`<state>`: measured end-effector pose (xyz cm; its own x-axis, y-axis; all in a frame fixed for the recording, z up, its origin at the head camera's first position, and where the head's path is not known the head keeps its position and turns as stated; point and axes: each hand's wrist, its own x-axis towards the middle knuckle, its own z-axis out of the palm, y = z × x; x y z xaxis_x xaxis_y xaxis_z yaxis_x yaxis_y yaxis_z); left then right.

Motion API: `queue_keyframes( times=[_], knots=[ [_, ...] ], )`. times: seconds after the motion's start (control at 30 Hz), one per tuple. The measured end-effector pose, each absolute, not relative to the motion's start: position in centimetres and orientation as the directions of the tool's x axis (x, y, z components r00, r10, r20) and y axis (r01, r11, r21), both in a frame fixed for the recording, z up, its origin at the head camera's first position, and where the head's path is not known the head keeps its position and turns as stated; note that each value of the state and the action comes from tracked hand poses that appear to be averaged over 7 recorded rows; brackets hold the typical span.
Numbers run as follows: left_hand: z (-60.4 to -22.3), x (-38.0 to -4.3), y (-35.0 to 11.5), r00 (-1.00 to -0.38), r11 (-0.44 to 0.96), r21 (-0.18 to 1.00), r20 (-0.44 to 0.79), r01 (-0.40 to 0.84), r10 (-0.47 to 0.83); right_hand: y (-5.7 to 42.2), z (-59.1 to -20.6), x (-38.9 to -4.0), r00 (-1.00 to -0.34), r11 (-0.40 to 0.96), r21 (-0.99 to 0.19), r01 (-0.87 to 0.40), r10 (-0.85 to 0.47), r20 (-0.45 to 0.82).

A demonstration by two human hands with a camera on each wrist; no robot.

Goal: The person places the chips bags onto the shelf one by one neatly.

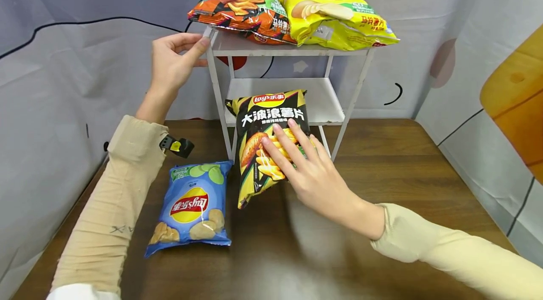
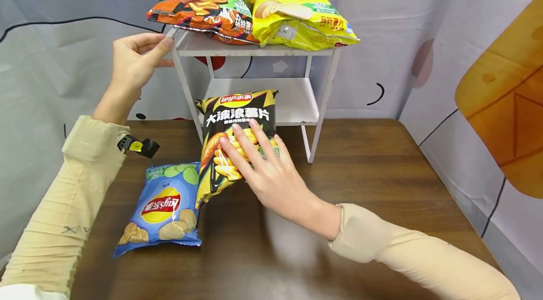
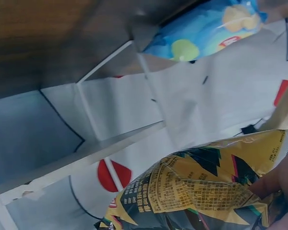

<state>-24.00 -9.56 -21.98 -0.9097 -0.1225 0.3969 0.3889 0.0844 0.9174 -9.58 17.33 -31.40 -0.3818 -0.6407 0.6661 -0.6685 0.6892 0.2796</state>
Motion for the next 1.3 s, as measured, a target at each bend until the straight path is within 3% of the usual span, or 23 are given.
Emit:
queue_keyframes(
  times=[0.9, 1.17, 1.3],
  knots=[
    [-21.9, -23.9, -9.6, -0.911, 0.102, 0.917, 0.397, 0.387, -0.112, 13.9, -31.1, -20.2, -0.474, 0.757, 0.226, -0.613, -0.581, 0.661],
    [-21.9, -23.9, -9.6, -0.907, 0.110, 0.913, 0.405, 0.394, -0.114, 12.6, -31.3, -22.2, -0.555, 0.791, 0.205, -0.577, -0.564, 0.611],
    [-21.9, -24.0, -9.5, -0.907, 0.104, 0.913, 0.406, 0.395, -0.111, 12.1, -31.6, -23.2, -0.541, 0.792, 0.240, -0.561, -0.570, 0.618]
  ],
)
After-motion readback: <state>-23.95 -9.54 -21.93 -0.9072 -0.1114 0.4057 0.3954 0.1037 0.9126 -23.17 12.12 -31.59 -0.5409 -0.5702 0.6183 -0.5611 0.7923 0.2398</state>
